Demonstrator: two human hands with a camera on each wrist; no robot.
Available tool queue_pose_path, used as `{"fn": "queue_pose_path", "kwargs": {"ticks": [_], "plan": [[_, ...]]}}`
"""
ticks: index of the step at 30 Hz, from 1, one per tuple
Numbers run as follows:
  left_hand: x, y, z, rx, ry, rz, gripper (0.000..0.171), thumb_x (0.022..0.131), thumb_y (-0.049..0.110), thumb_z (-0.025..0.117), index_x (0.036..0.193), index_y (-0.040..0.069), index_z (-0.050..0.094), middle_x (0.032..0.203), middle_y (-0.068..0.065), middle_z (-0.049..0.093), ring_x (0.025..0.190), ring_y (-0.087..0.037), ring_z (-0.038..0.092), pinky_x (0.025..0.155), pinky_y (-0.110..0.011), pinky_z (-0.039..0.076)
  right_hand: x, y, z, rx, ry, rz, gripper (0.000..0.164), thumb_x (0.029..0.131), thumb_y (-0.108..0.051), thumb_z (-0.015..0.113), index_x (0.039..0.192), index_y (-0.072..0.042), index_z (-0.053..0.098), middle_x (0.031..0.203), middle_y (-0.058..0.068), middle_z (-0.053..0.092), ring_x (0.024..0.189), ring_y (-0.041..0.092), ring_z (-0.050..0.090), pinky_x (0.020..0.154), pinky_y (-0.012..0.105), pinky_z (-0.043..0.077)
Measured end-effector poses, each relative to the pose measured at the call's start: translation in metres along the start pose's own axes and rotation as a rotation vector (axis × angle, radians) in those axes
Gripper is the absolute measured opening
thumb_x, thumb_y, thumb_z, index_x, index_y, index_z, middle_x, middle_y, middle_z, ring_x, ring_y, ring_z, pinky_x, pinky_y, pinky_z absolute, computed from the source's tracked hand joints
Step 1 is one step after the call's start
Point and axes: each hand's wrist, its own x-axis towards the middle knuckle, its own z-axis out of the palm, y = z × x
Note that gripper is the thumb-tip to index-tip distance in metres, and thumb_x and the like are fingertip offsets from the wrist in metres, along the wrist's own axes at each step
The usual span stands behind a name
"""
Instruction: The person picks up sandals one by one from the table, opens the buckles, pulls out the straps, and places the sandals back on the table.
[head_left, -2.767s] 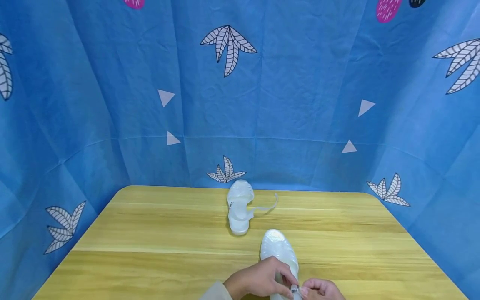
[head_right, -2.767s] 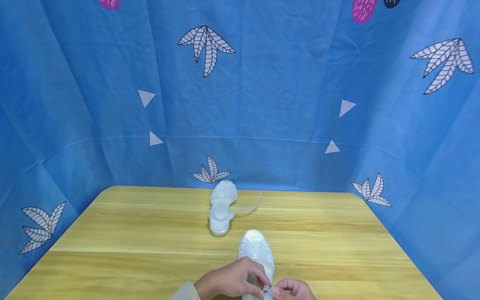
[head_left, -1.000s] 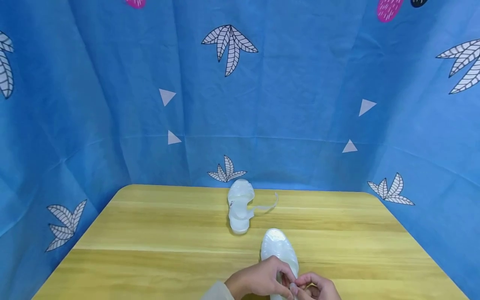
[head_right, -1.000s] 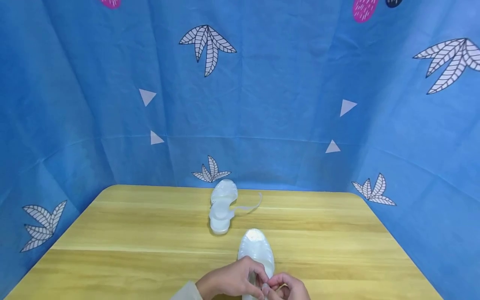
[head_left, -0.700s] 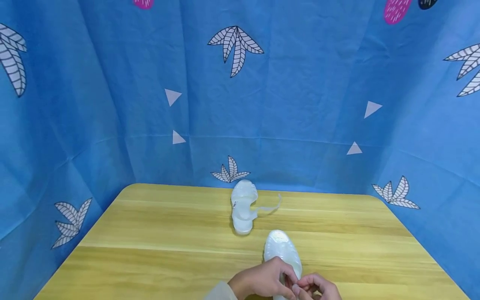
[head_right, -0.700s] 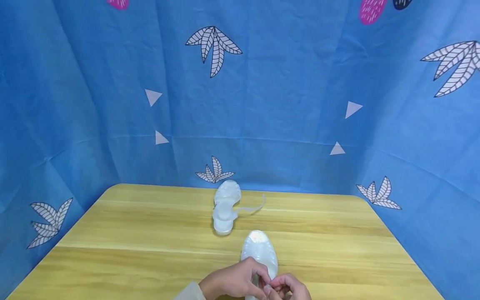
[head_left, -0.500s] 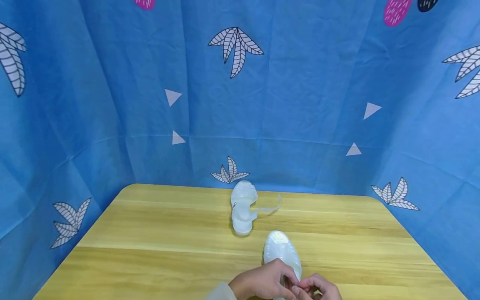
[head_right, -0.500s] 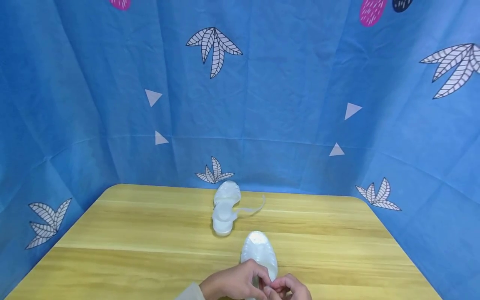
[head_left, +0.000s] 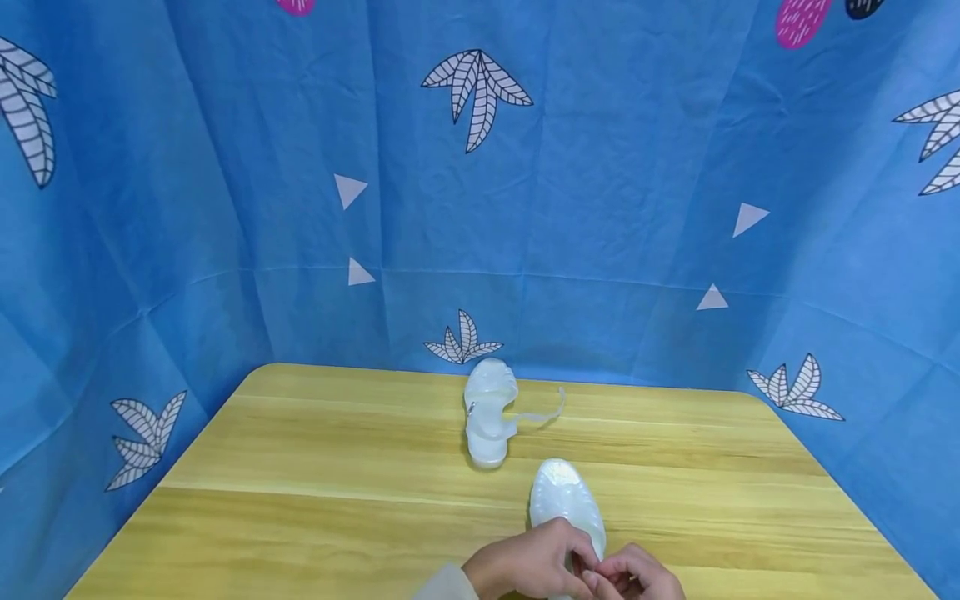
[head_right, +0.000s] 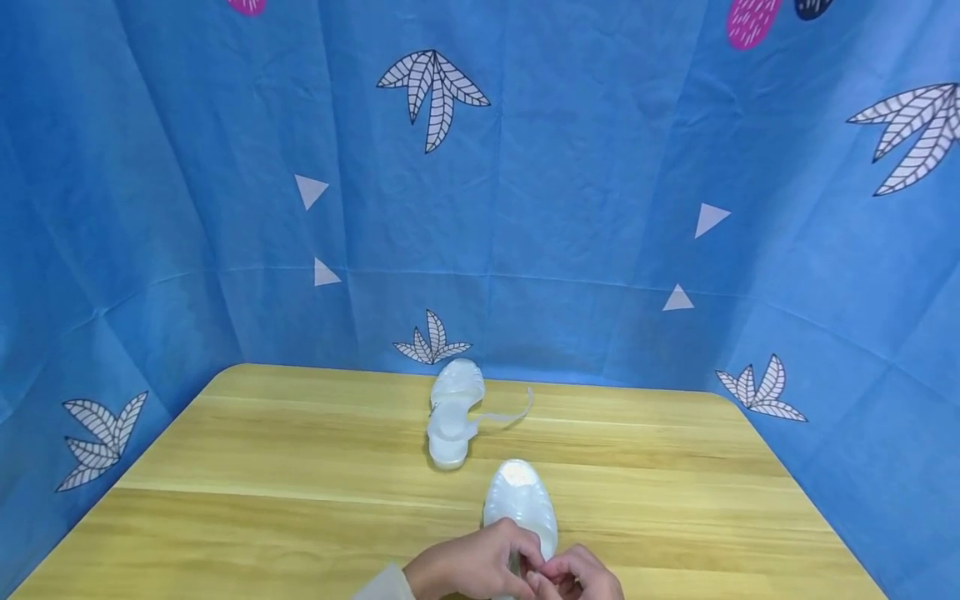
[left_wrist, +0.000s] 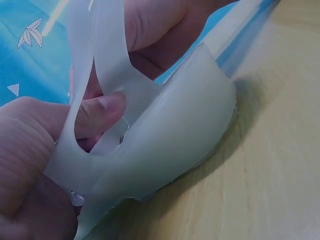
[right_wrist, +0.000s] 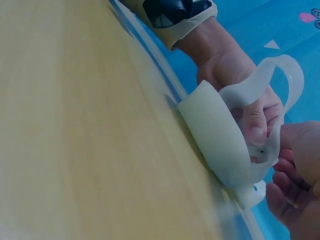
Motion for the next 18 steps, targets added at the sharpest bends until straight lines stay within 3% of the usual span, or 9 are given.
{"fn": "queue_pose_path", "kwargs": {"ticks": [3, 6, 10, 13, 15, 18], "plan": [[0.001, 0.001, -0.002, 0.027, -0.009, 0.012, 0.014, 0.078, 0.002, 0.074, 0.09, -0.002, 0.07, 0.078, 0.0, 0.067, 0.066, 0.01, 0.051, 0.064, -0.013, 0.049, 0.002, 0.0, -0.001, -0.016, -0.014, -0.024, 0.033, 0.06, 0.012, 0.078, 0.062, -0.017, 0.062, 0.062, -0.015, 0.052, 0.051, -0.001, 0.05, 0.043, 0.017, 0.043], [0.0, 0.001, -0.004, 0.049, -0.01, 0.014, 0.015, 0.079, 0.004, 0.074, 0.093, -0.001, 0.07, 0.079, 0.001, 0.067, 0.066, 0.01, 0.051, 0.064, -0.012, 0.049, 0.003, -0.002, -0.005, -0.01, -0.07, 0.041, 0.027, 0.064, 0.007, 0.079, 0.064, -0.016, 0.063, 0.063, -0.015, 0.054, 0.053, 0.0, 0.053, 0.046, 0.021, 0.047], [-0.001, 0.001, -0.002, 0.054, 0.014, 0.021, 0.016, 0.079, 0.006, 0.074, 0.094, 0.0, 0.071, 0.08, 0.0, 0.067, 0.068, 0.011, 0.05, 0.065, -0.012, 0.048, 0.009, -0.004, -0.019, -0.011, -0.247, 0.218, 0.011, 0.075, -0.01, 0.077, 0.071, -0.011, 0.067, 0.067, -0.011, 0.058, 0.059, 0.001, 0.056, 0.052, 0.024, 0.051], [-0.001, 0.0, 0.0, 0.01, 0.04, 0.005, 0.015, 0.078, 0.005, 0.075, 0.091, 0.0, 0.071, 0.077, 0.0, 0.067, 0.066, 0.01, 0.051, 0.064, -0.013, 0.049, 0.013, -0.001, -0.03, -0.018, -0.348, 0.251, 0.01, 0.078, -0.014, 0.075, 0.076, -0.007, 0.067, 0.071, -0.009, 0.059, 0.063, 0.001, 0.056, 0.054, 0.023, 0.051], [0.0, 0.0, 0.0, -0.03, 0.045, -0.013, 0.013, 0.078, 0.005, 0.074, 0.09, -0.001, 0.071, 0.075, 0.001, 0.067, 0.065, 0.009, 0.052, 0.063, -0.014, 0.049, 0.012, 0.0, -0.032, -0.01, -0.329, 0.221, 0.01, 0.077, -0.011, 0.076, 0.074, -0.009, 0.067, 0.07, -0.01, 0.058, 0.062, 0.001, 0.055, 0.052, 0.024, 0.05], [0.001, -0.001, 0.001, -0.064, 0.044, -0.011, 0.012, 0.079, 0.004, 0.074, 0.089, -0.002, 0.07, 0.073, 0.0, 0.067, 0.063, 0.008, 0.053, 0.061, -0.015, 0.05, 0.008, -0.002, -0.028, -0.016, -0.214, 0.162, 0.018, 0.072, -0.006, 0.079, 0.067, -0.014, 0.064, 0.066, -0.012, 0.055, 0.059, 0.002, 0.053, 0.048, 0.024, 0.047]]}}
